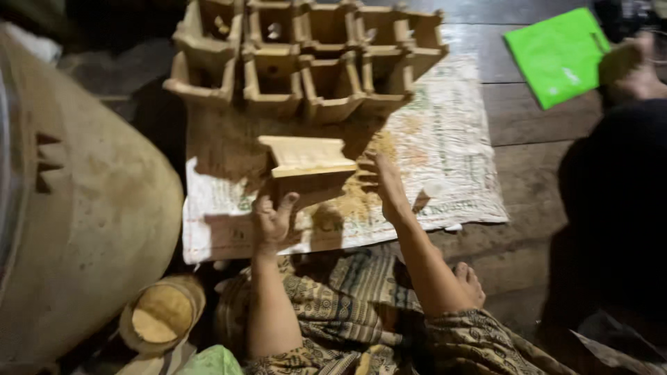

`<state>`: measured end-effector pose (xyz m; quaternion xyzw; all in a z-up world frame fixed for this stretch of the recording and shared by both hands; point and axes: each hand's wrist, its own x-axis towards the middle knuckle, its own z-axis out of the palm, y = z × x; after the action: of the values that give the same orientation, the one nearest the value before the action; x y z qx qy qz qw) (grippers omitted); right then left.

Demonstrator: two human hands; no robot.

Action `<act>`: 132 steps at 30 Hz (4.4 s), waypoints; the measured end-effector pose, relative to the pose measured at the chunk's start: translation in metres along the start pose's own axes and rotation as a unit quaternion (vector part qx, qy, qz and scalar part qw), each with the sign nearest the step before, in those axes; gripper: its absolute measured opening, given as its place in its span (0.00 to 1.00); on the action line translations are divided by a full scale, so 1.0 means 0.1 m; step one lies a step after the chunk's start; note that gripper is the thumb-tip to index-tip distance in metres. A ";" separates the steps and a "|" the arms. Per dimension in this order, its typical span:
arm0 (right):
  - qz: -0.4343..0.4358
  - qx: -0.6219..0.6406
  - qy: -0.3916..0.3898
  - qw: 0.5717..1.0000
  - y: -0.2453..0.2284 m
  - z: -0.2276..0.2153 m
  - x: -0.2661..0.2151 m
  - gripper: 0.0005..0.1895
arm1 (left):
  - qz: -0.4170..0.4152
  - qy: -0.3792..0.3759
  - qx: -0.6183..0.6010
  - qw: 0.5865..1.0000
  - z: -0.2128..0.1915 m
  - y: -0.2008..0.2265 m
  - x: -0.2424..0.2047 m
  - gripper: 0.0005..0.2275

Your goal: The person assembles wooden components by applying adhesive with a tube and joining the pieces by hand. The person applies glue to the joints of small wooden frames and presses them together over a workspace covered in sawdust.

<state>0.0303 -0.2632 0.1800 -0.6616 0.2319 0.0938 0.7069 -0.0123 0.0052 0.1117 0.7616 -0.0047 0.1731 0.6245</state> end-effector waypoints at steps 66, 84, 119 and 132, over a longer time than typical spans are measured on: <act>-0.597 -0.373 0.046 0.709 0.58 0.93 -0.55 0.07 | -0.069 -0.067 -0.069 0.993 -0.10 0.33 0.12 0.15; -0.574 -0.396 0.234 0.678 0.15 0.56 -0.44 0.11 | -0.033 -0.032 -0.072 0.996 -0.07 0.30 0.10 0.13; -0.395 -0.251 0.028 0.883 0.31 0.48 -0.63 0.11 | 0.076 0.132 -0.205 0.967 -0.15 0.56 0.11 0.17; -0.470 -0.281 -0.142 0.825 0.08 0.44 -0.18 0.25 | 0.011 -0.307 0.129 0.943 -0.21 1.17 0.29 0.65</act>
<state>0.0203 -0.2161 0.1813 -0.8400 -0.2465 -0.0953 0.4738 -0.0163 0.0060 0.2341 0.8520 -0.1817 -0.0629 0.4870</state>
